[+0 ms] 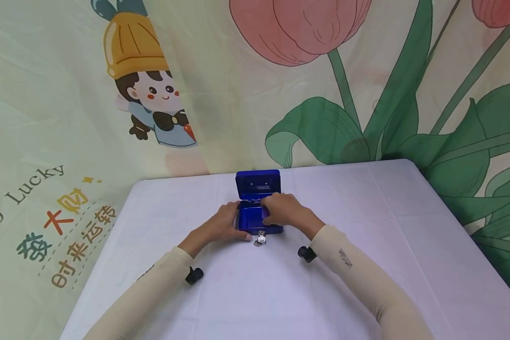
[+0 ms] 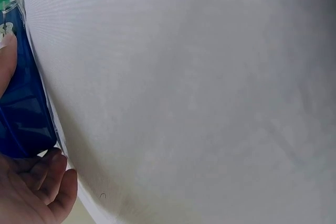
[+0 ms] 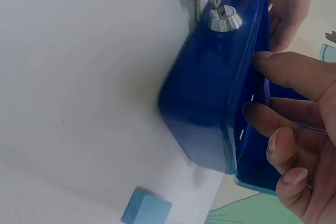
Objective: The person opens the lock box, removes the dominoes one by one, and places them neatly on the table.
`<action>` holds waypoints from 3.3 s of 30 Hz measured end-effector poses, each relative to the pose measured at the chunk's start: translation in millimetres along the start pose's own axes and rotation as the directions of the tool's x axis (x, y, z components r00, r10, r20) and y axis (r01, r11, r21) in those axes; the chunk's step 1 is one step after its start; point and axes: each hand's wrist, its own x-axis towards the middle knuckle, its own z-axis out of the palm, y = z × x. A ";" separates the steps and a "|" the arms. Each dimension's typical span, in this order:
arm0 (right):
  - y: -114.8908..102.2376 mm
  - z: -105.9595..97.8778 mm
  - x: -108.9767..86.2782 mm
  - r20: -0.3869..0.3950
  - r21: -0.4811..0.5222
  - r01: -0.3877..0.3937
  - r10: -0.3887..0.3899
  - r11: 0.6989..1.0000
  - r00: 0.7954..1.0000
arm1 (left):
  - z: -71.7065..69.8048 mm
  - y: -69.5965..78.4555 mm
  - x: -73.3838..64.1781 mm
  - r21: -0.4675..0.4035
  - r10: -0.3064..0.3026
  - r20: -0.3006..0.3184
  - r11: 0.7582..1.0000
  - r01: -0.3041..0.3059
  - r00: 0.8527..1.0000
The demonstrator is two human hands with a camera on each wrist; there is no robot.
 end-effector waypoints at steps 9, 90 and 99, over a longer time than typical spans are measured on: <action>4.5 -4.5 -5.8 -0.006 -0.006 -0.014 0.014 1.000 1.000 | 0.6 0.8 0.1 0.009 -0.033 0.003 0.999 0.033 0.999; 95.6 -8.5 -48.1 0.094 0.097 -0.167 0.158 0.981 0.983 | -0.7 6.7 -2.3 0.001 -0.087 0.009 0.996 0.087 0.996; 101.8 -4.8 -48.6 0.116 0.099 -0.178 0.166 0.979 0.979 | -0.4 7.6 -2.8 0.000 -0.098 0.012 0.995 0.098 0.995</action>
